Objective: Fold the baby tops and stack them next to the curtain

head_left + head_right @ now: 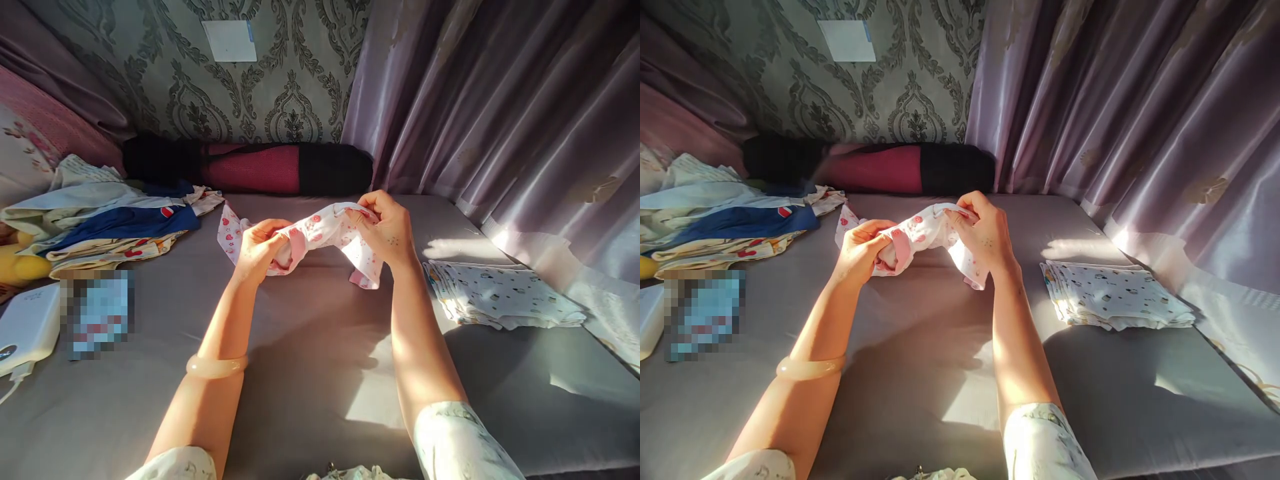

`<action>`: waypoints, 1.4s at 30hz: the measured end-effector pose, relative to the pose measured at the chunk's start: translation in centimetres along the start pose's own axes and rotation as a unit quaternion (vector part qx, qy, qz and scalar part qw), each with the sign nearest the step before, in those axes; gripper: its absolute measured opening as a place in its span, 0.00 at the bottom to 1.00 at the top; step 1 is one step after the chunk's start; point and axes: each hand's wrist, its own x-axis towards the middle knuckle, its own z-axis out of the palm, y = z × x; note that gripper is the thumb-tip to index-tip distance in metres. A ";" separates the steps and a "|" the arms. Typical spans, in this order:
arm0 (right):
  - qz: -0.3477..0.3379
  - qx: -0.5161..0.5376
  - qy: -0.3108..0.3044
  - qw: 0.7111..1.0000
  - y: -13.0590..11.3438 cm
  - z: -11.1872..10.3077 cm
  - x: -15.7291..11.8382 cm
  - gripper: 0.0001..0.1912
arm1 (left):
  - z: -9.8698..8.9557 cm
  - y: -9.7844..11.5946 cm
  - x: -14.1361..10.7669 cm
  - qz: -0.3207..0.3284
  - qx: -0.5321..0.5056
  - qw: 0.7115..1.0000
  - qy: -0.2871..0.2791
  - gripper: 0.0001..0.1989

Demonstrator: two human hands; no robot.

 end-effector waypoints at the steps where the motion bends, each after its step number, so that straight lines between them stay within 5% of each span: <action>1: 0.010 -0.017 -0.014 1.000 0.4 -0.2 0.1 0.11 | 0.0 -0.3 0.0 -0.004 0.003 1.000 -0.002 0.15; 10: 0.138 -0.157 -0.185 0.960 7.7 0.2 -0.5 0.08 | 0.8 -3.2 -0.1 -0.041 0.034 0.996 -0.069 0.17; 15: 0.031 -0.105 -0.162 0.981 5.3 2.2 -0.5 0.12 | 0.9 -3.2 0.0 -0.050 0.039 0.995 -0.076 0.16; 21: -0.023 0.013 -0.242 0.970 1.5 5.7 -1.3 0.13 | 0.8 -2.6 -0.2 -0.057 0.044 0.994 -0.087 0.15; 35: -0.039 -0.005 -0.278 0.960 1.8 6.5 -1.8 0.10 | 0.6 -1.7 -0.8 -0.195 0.069 0.971 -0.117 0.08; 39: -0.023 -0.024 -0.232 0.972 3.0 6.2 -1.4 0.10 | -0.7 -1.6 -0.4 -0.145 0.070 0.977 -0.140 0.17; 42: -0.002 -0.036 -0.186 0.982 4.4 5.8 -1.0 0.10 | -2.2 -1.8 0.2 -0.106 0.045 0.990 -0.086 0.19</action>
